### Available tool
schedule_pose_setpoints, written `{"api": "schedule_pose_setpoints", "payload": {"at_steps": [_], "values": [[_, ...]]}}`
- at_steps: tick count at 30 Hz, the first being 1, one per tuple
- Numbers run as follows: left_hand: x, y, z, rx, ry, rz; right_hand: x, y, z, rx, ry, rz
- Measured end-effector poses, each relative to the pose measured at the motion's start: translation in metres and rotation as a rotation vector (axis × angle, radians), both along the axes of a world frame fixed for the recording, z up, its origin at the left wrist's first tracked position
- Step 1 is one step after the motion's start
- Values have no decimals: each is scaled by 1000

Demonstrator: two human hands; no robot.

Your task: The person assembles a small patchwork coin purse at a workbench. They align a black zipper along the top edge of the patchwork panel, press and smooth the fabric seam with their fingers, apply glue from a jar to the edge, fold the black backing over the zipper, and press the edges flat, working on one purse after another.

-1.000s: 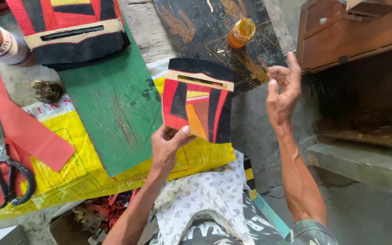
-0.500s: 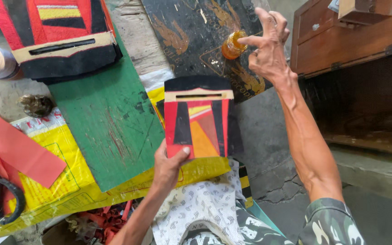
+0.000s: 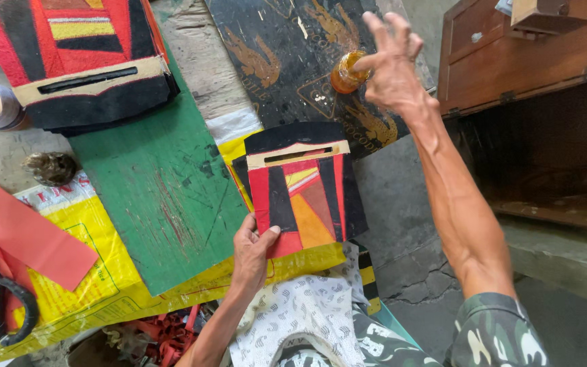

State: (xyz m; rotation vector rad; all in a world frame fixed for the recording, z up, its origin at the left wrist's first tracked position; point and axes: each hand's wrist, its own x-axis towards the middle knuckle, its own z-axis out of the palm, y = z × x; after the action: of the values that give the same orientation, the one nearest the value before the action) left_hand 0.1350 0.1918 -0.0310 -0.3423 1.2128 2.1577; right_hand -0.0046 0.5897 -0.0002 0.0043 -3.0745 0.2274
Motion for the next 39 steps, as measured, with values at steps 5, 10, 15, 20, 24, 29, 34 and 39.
{"api": "schedule_pose_setpoints", "payload": {"at_steps": [5, 10, 15, 20, 24, 29, 34, 39], "values": [[1, -2, -1, -152, 41, -91, 28, 8, 17, -482, 103, -135], [4, 9, 11, -287, 277, -85, 35, -6, 36, -434, 94, -120], [9, 12, 19, -240, 329, 3, 56, -32, 82, -137, 272, 109], [25, -1, 12, -294, 255, -139, 135, -90, 84, -1053, 664, -133], [31, -5, 5, -338, 348, -156, 170, -158, 19, -1576, 341, -270], [32, -7, 8, -435, 373, -207, 187, -172, -20, -1853, -67, -367], [30, -8, 11, -376, 447, -179, 178, -167, -23, -1886, -191, -391], [28, -9, 10, -454, 511, -198, 172, -168, -22, -1882, -245, -410]]}}
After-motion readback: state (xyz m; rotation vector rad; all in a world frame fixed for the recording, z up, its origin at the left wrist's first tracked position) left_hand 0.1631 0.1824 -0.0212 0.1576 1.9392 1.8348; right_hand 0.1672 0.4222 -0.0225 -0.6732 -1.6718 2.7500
